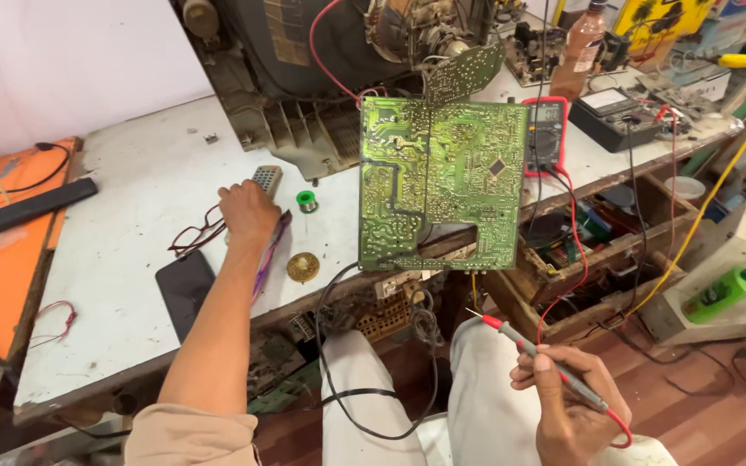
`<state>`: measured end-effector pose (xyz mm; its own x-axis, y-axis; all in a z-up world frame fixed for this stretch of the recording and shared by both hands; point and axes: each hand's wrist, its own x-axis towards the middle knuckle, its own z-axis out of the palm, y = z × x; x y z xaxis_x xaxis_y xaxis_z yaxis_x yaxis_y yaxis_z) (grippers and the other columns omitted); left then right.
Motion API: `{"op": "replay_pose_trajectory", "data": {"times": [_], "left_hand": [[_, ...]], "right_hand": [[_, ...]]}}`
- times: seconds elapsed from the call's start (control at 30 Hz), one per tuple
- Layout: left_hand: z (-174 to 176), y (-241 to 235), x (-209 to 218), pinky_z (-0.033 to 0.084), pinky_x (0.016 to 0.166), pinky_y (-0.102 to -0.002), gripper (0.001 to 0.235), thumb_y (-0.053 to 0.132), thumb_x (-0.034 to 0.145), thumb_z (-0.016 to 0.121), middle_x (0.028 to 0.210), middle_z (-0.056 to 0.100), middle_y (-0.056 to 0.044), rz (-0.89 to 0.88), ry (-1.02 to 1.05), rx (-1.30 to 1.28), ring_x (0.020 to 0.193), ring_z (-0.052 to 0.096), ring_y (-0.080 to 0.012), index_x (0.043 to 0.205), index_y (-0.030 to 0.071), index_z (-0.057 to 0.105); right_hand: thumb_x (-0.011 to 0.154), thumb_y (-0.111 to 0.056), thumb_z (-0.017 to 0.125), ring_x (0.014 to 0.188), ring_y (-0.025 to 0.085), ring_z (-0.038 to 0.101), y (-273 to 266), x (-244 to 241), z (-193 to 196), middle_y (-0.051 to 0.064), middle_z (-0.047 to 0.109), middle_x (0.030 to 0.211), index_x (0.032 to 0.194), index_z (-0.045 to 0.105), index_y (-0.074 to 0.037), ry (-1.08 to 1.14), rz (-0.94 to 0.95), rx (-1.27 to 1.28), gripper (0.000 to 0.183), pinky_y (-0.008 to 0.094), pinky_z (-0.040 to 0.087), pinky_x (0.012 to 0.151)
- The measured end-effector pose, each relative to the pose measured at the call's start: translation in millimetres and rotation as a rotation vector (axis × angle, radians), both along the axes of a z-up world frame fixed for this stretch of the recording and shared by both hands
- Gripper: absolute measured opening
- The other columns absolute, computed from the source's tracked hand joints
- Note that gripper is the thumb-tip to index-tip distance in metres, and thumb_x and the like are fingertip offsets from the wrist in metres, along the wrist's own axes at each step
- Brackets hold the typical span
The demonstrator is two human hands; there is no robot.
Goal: The person solders multiple points on a green circuit board using a soldering iron and solder wire. They then use a multimeter to test the board and briefly handle a remote control.
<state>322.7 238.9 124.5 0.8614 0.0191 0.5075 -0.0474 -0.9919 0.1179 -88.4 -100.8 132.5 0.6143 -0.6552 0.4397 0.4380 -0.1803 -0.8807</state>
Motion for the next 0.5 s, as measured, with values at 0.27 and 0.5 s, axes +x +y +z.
{"op": "replay_pose_trajectory", "data": {"times": [0.27,0.5], "left_hand": [[17,-4,-6,0.053,0.08,-0.048,0.024,0.009,0.07,0.076,0.094,0.07,-0.026,0.004,-0.047,-0.084,0.095,0.062,-0.0444,0.088,-0.006,0.071],[98,-20,-82,0.055,0.074,-0.049,0.049,0.01,0.061,0.082,0.108,0.06,-0.031,-0.091,-0.204,-0.296,0.092,0.06,-0.0457,0.099,-0.013,0.061]], "right_hand": [[0.1,0.0,0.065,0.074,0.023,0.072,0,4,-1,0.02,0.07,0.087,0.109,0.061,0.01,-0.042,0.01,0.021,0.014,0.035,0.064,0.067],[0.101,0.001,0.064,0.073,0.023,0.072,1,3,0,0.021,0.07,0.088,0.109,0.061,0.01,-0.047,0.004,0.034,0.013,0.035,0.063,0.066]]}}
